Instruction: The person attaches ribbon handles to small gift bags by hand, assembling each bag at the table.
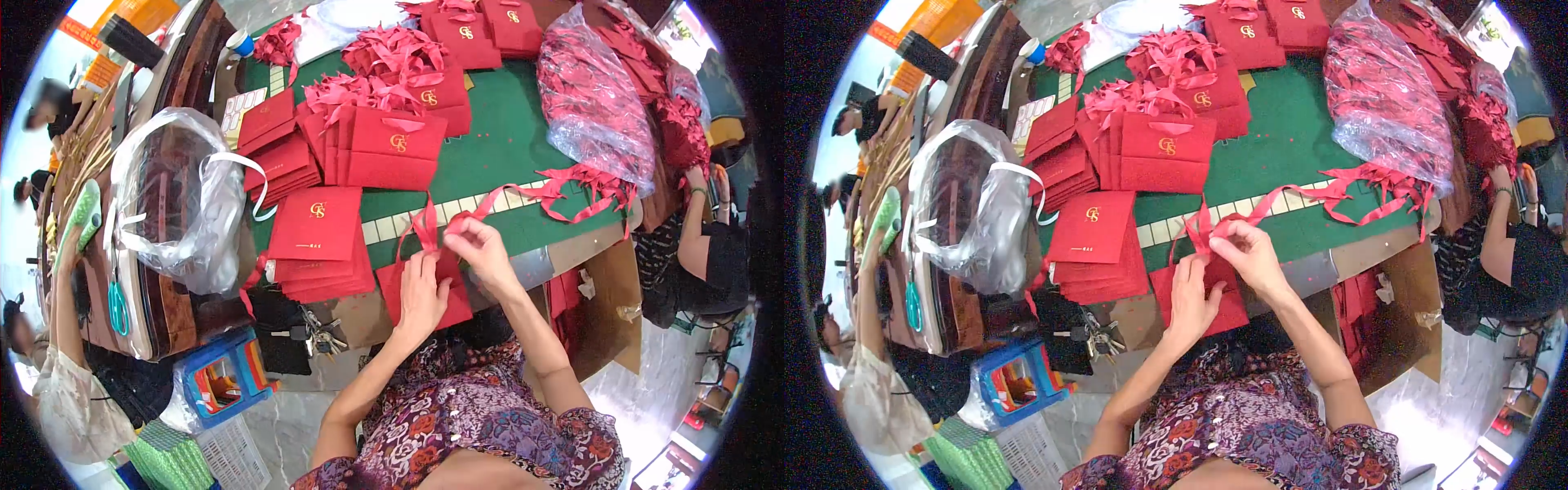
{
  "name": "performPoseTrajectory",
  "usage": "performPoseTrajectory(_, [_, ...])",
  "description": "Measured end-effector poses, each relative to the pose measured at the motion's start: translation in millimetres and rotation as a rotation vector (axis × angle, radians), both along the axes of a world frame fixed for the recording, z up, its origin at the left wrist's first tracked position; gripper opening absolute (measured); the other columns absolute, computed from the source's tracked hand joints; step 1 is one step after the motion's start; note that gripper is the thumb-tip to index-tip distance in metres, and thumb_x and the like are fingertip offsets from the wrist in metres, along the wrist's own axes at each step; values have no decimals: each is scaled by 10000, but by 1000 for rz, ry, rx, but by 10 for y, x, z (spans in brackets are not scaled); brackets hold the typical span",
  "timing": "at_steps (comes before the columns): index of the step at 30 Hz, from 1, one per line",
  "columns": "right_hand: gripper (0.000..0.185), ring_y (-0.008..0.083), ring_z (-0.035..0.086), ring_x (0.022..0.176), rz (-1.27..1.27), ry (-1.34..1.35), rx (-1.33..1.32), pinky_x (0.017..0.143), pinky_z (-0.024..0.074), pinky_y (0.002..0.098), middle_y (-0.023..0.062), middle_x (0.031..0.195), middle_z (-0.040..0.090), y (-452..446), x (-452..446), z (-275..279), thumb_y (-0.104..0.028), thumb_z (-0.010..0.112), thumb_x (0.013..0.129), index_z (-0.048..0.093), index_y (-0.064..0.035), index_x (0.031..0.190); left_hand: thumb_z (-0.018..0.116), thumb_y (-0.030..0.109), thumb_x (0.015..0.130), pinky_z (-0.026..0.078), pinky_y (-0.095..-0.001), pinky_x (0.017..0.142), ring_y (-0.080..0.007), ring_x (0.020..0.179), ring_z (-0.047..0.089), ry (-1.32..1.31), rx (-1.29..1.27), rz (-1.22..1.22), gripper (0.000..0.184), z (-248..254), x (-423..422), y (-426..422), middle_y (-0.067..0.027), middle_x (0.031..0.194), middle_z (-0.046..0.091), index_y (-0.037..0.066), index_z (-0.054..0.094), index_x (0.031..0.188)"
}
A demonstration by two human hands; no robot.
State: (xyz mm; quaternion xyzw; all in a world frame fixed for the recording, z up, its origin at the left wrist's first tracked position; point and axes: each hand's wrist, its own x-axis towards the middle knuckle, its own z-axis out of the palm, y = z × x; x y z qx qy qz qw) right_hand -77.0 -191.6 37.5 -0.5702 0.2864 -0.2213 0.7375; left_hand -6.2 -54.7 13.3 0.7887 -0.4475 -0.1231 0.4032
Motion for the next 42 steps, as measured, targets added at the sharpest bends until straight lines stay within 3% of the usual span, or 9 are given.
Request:
performPoseTrajectory(4, [73, 79, 595, 880, 82, -119, 12, 840, 464, 242, 27, 928, 653, 57, -4, 646, -81, 590, 985, 603, -34, 1039, 725, 17, 756, 448, -462, 945, -385, 1096, 520, 56, -68, -23, 498, -34, 23, 18, -190, 1207, 528, 23, 529, 1214])
performPoseTrajectory(9, [97, 96, 547, 723, 220, 39, -273, 635, 460, 269, 8, 833, 582, 265, -71, 960, -106, 562, 993, 587, -13, 984, 682, -14, 792, 508, -404, 886, -347, 1042, 583, 184, -132, -34, 515, 176, 79, 164, -184, 1227, 520, 7, 516, 1280])
performPoseTrajectory(14, [129, 379, 645, 733, 339, 367, -924, 615, 507, 444, 174, 797, 647, 480, -78, 512, -161, 640, 906, 613, -36, 923, 627, -73, 855, 533, -266, 774, -142, 941, 639, 817, -338, -3, 571, 94, 70, 556, -115, 1319, 497, -13, 470, 1401])
performPoseTrajectory(16, [134, 371, 651, 744, 347, 322, -910, 636, 517, 454, 166, 803, 651, 545, -124, 360, -162, 648, 894, 610, -37, 924, 633, -32, 906, 527, -253, 768, -104, 937, 623, 920, -369, 14, 534, 163, 104, 610, -87, 1317, 539, -5, 480, 1418])
performPoseTrajectory(20, [151, 373, 652, 763, 456, 353, -902, 653, 520, 457, 160, 825, 661, 557, -265, 324, -177, 648, 894, 618, -37, 942, 647, 71, 956, 503, -222, 752, -74, 852, 619, 1135, -226, 169, 283, 109, 166, 605, -18, 1006, 677, -1, 632, 1229])
performPoseTrajectory(29, [164, 286, 695, 841, 256, 229, -629, 715, 543, 376, 136, 938, 689, 651, -107, 196, -75, 708, 879, 636, -11, 1011, 635, 83, 969, 508, -215, 667, -57, 784, 624, 1049, -279, 210, 177, 89, 180, 584, -19, 909, 689, -3, 654, 1122])
performPoseTrajectory(34, [115, 313, 680, 827, 195, 222, -751, 714, 538, 378, 144, 902, 665, 609, -75, 5, -11, 672, 866, 638, -11, 976, 606, 73, 943, 574, -428, 706, -346, 866, 678, -142, 75, 187, 300, 339, 258, 513, -172, 1152, 614, -7, 585, 1231])
performPoseTrajectory(35, [114, 337, 667, 824, 182, 225, -743, 704, 534, 406, 144, 901, 649, 603, -76, -49, -24, 661, 870, 639, -23, 982, 588, 70, 927, 562, -504, 730, -453, 918, 635, -69, 182, 171, 389, 304, 242, 505, -200, 1247, 527, 12, 530, 1308])
performPoseTrajectory(42, [101, 344, 651, 828, 121, 266, -831, 706, 528, 414, 127, 902, 637, 515, -156, -82, -41, 664, 852, 661, -47, 952, 606, 73, 909, 562, -487, 711, -411, 914, 650, -106, 351, 152, 316, 156, 154, 344, -171, 1194, 532, 32, 540, 1215])
